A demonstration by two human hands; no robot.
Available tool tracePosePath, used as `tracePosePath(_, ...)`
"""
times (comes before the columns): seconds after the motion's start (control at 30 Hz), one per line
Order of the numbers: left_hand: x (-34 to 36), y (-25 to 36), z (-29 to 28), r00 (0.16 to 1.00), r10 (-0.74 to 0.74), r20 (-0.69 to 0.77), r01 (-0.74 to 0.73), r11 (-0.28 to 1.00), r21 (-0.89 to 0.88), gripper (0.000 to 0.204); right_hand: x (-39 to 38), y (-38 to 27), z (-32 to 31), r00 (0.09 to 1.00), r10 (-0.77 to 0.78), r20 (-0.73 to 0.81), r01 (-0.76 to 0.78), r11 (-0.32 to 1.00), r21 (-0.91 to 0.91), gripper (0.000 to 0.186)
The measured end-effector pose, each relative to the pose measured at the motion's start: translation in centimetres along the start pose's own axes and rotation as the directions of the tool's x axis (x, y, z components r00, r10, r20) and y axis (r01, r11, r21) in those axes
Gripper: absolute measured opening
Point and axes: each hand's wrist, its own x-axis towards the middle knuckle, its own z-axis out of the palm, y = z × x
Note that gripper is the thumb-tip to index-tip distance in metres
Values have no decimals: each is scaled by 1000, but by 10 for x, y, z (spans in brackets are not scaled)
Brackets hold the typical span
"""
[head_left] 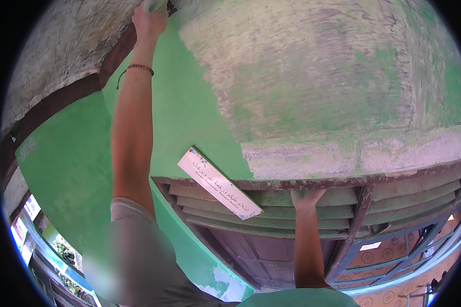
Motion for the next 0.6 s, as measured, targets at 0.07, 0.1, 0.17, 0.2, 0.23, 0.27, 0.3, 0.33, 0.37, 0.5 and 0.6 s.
tracePosePath(0.07,-7,-8,10,999,-40,6,40,999,7,30,0,-2,-3,998,17,-56,-18,1000,-19,69)
tracePosePath(0.1,-16,13,13,998,-64,17,64,998,-15,30,5,-7,-3,998,-14,-66,14,1000,-13,69)
tracePosePath(0.17,-10,15,15,998,-46,37,46,999,-8,31,7,-7,0,998,-34,-49,35,999,14,69)
tracePosePath(0.2,-2,-6,18,998,-10,54,10,1000,11,32,5,-3,1,999,-24,-35,24,999,22,69)
tracePosePath(0.23,4,-22,17,996,22,81,-25,999,35,32,2,0,3,1000,-8,-22,9,1000,29,69)
tracePosePath(0.27,11,-35,18,999,13,38,-15,998,56,32,-1,3,4,1000,18,-19,-18,999,29,69)
tracePosePath(0.3,20,-30,23,1000,6,-10,-5,999,50,31,-2,1,1,999,14,-36,-13,1000,19,68)
tracePosePath(0.33,25,-28,25,998,-2,-56,5,999,47,31,-1,0,0,999,10,-49,-10,1000,9,68)
tracePosePath(0.37,18,-28,25,999,-22,-28,21,999,-36,30,1,0,-6,997,3,-76,-4,1000,-7,67)
tracePosePath(0.5,6,-12,34,997,41,-63,-50,987,-150,28,3,-7,7,999,-36,-37,36,999,9,66)
tracePosePath(0.6,22,-33,29,991,88,-102,-87,996,12,27,-4,-2,9,999,6,-35,-5,1000,20,65)
